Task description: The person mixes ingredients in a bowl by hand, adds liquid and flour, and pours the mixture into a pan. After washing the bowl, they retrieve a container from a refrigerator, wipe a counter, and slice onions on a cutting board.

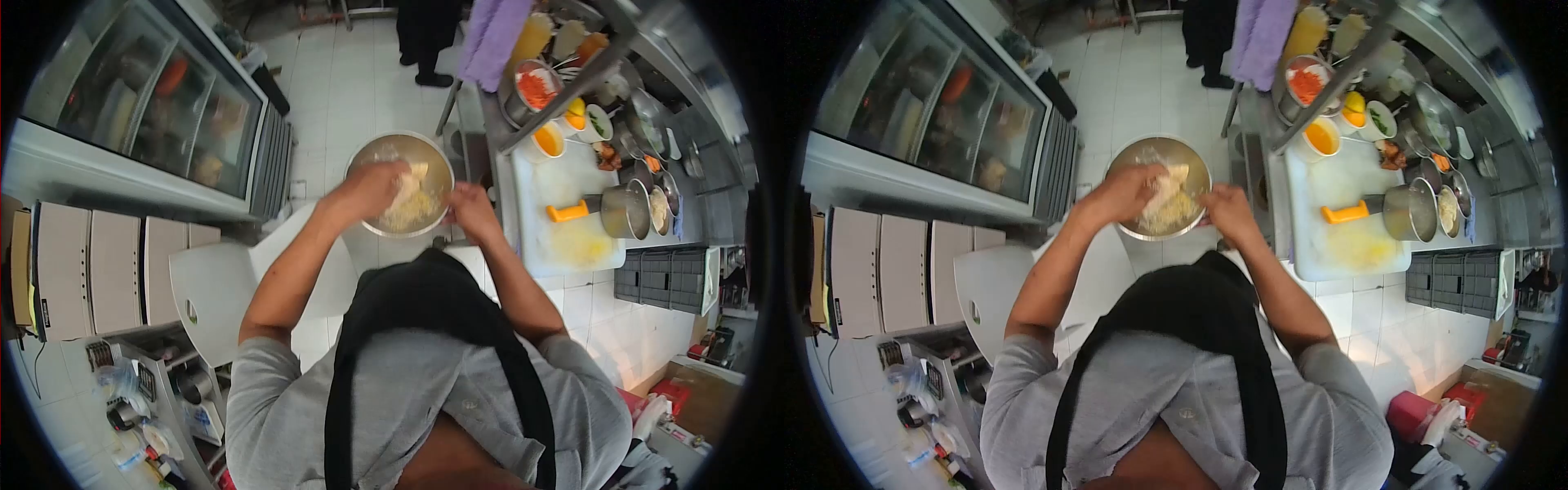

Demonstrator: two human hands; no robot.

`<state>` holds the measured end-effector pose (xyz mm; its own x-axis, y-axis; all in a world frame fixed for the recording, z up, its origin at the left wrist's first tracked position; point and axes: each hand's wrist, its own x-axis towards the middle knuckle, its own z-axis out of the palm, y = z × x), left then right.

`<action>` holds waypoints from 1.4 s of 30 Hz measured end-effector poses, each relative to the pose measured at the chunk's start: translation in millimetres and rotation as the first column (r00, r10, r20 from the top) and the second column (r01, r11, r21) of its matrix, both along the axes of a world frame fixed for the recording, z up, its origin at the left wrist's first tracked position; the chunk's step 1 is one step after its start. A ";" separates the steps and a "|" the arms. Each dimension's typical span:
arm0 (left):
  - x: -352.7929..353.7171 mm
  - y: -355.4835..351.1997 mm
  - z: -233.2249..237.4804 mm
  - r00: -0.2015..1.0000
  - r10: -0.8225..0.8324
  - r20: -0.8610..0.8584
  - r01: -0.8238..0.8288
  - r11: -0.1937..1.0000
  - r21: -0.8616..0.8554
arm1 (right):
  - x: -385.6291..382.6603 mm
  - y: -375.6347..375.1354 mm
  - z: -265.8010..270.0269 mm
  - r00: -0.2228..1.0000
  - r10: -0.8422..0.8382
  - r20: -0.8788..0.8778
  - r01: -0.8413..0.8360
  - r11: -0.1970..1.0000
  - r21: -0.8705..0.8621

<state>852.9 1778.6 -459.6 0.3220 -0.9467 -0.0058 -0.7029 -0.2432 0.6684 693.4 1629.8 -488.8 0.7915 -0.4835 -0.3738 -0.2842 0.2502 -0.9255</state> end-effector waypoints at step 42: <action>576.6 -478.4 -40.5 0.624 -0.781 0.021 0.753 0.609 0.249 | 547.6 -314.1 -44.4 0.548 -0.833 -0.082 0.818 0.553 -0.156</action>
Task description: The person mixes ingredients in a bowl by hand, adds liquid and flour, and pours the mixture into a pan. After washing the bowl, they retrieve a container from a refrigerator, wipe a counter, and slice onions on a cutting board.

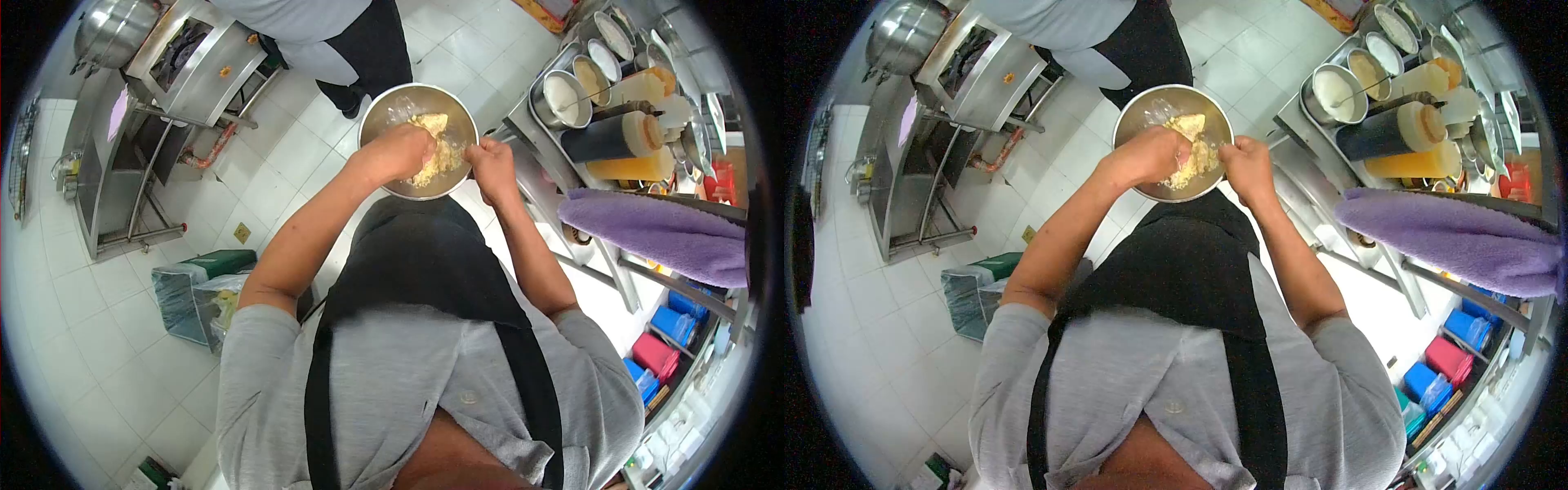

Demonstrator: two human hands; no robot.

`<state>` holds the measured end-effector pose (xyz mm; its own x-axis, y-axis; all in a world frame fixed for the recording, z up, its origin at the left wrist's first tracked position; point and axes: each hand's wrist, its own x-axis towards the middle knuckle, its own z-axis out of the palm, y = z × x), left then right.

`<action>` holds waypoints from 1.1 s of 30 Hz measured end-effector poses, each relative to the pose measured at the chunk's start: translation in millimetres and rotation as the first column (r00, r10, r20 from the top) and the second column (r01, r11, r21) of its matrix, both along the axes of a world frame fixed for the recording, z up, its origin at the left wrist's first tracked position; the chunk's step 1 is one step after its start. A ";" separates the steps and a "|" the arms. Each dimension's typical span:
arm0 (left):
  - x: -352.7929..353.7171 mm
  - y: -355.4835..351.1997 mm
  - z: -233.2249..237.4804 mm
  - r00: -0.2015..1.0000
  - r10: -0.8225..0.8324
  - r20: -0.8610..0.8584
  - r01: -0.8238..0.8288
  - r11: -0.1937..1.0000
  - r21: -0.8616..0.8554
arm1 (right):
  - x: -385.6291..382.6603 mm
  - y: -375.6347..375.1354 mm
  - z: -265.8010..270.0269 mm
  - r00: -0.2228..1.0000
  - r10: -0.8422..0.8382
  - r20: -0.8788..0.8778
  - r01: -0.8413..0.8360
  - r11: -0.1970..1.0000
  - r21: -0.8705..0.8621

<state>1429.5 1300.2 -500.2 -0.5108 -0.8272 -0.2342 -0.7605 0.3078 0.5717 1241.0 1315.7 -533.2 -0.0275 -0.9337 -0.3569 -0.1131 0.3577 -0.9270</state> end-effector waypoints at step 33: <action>137.0 94.0 11.8 0.654 0.743 -0.141 -0.754 0.656 -0.036 | 149.1 1.3 -2.9 0.794 0.553 0.252 -0.589 0.802 0.096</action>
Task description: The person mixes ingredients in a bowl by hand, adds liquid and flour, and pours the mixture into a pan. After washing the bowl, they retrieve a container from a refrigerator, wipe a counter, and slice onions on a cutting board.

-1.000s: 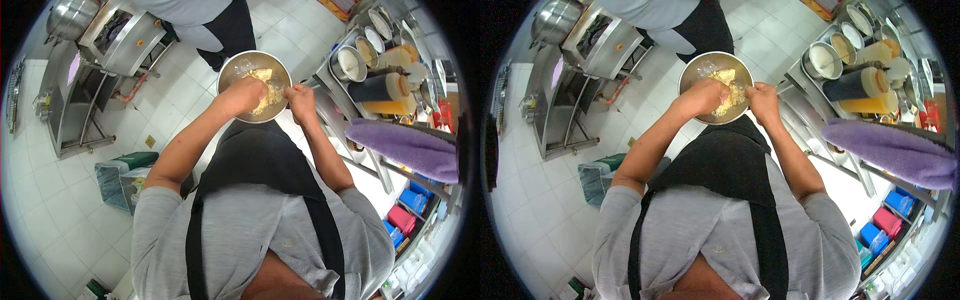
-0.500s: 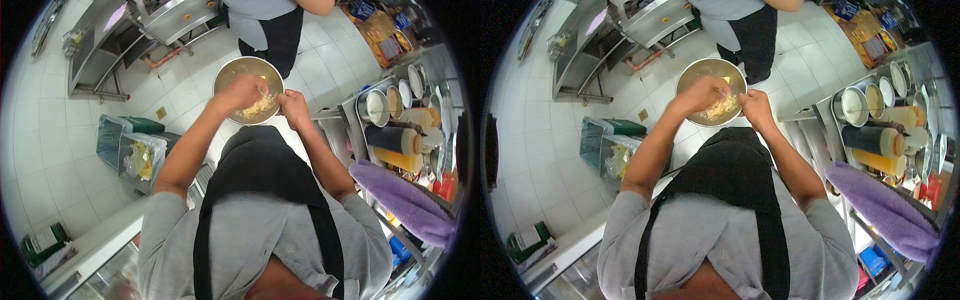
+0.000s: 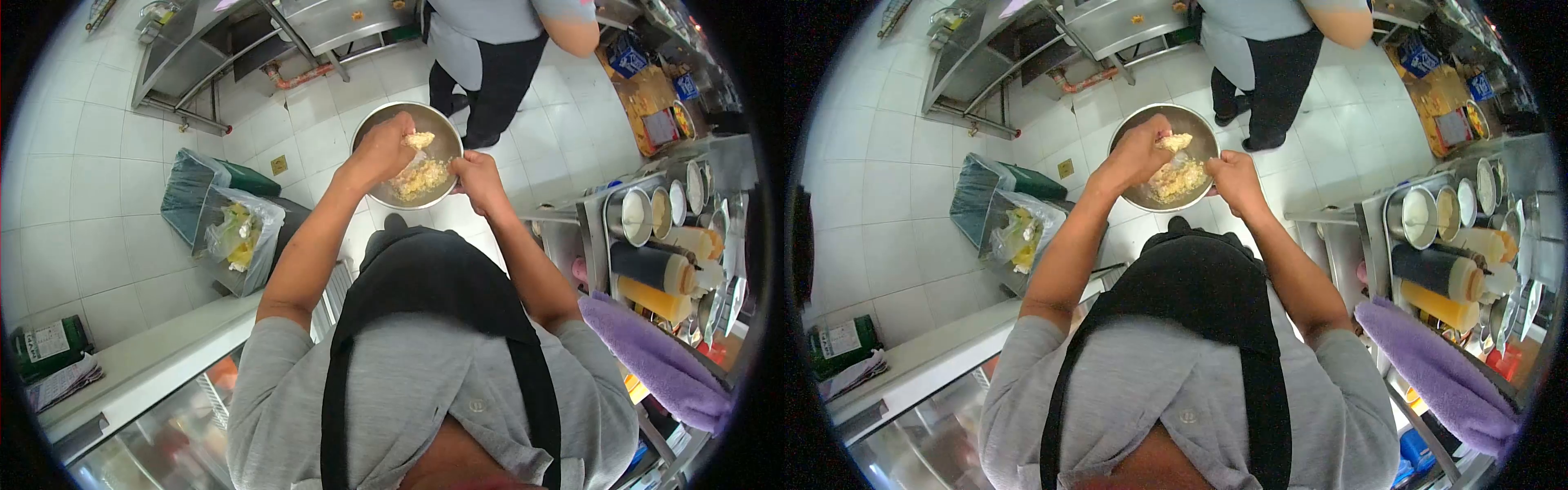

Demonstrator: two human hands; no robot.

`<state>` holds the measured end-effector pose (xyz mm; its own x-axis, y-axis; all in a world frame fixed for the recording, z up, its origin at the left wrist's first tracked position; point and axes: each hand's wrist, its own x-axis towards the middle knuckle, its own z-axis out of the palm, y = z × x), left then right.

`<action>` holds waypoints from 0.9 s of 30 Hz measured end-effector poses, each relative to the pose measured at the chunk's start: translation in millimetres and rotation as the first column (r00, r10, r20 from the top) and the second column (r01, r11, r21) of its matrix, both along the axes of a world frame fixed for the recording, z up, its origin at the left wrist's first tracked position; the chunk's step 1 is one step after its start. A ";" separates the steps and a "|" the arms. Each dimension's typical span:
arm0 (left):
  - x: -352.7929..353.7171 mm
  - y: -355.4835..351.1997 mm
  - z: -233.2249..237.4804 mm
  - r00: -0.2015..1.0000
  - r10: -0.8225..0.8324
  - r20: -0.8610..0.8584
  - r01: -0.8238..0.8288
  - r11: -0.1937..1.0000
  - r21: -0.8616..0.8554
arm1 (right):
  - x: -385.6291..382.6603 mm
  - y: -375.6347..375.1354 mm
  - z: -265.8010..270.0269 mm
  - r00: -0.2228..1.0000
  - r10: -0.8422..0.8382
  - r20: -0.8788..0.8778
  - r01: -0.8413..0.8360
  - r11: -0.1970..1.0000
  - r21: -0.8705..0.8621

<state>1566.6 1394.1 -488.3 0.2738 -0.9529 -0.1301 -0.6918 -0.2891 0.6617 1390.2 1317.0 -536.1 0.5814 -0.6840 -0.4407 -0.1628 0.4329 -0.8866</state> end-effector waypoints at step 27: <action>195.2 34.8 -18.0 0.986 -0.166 -0.014 0.166 0.986 -0.025 | 198.8 13.7 13.9 0.963 0.245 -0.114 -0.249 0.968 -0.021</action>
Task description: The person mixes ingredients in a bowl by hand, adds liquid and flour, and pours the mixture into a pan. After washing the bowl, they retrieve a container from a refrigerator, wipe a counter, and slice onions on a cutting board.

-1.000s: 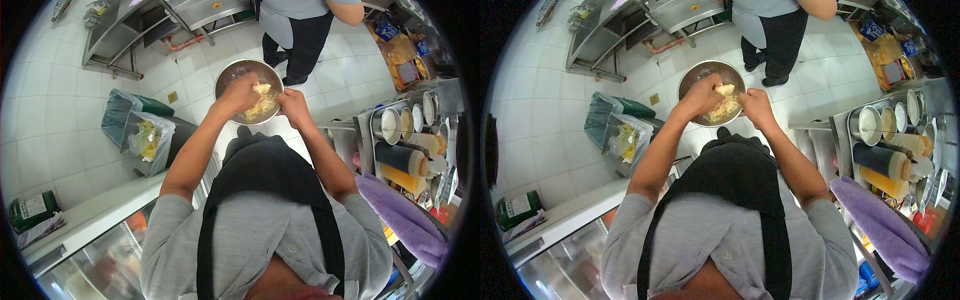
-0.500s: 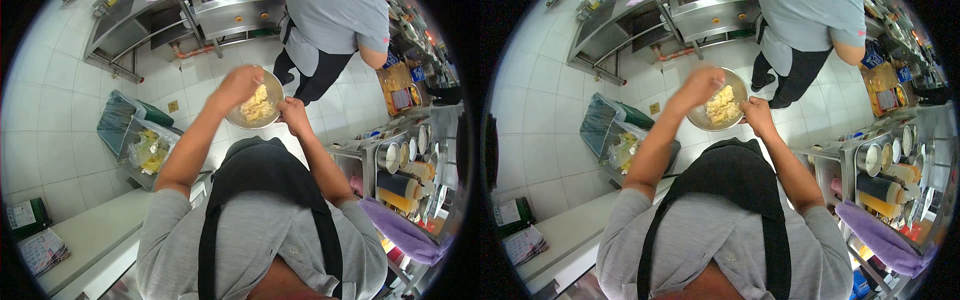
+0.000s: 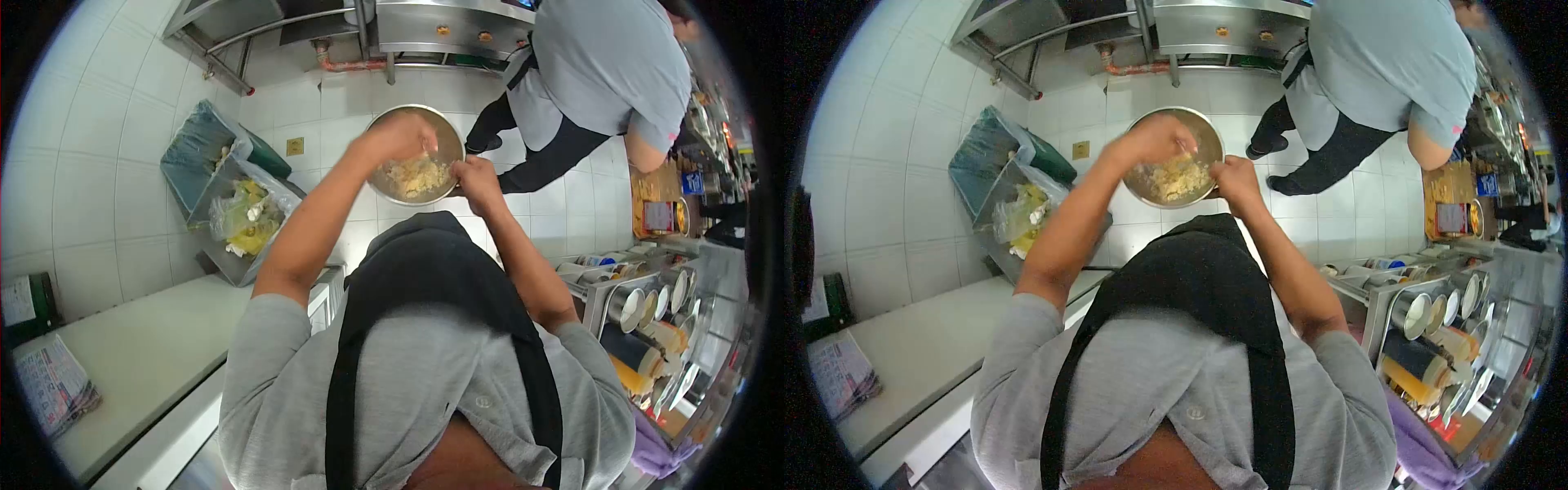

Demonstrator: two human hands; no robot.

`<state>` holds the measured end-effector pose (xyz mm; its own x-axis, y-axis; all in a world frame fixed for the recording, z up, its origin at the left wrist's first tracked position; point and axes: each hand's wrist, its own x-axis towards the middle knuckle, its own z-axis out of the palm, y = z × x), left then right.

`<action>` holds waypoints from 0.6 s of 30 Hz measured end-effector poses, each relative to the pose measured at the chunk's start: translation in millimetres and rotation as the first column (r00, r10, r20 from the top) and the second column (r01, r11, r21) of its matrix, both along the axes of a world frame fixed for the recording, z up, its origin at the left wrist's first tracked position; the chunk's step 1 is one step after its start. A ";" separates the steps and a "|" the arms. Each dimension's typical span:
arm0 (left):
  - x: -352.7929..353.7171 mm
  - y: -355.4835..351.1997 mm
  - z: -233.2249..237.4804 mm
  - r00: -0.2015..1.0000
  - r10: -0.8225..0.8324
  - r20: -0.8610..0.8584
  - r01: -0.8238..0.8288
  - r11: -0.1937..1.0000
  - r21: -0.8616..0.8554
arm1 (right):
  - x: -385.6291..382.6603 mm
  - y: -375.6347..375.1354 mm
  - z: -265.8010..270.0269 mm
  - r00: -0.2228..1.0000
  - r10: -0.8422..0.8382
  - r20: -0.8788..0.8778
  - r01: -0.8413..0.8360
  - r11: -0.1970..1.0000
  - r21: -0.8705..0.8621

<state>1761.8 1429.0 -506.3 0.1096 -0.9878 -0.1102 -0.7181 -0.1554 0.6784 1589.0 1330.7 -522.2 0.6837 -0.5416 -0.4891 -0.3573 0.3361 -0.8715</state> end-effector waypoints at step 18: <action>1.5 11.9 -34.9 0.972 0.208 0.114 -0.198 0.976 -0.096 | 10.4 -1.0 -0.5 0.999 0.017 0.032 -0.018 0.998 0.059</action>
<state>1763.3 1440.9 -541.2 0.3161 -0.9487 -0.0020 -0.7557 -0.2531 0.6040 1599.4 1329.7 -522.7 0.7083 -0.5001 -0.4982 -0.3363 0.3815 -0.8611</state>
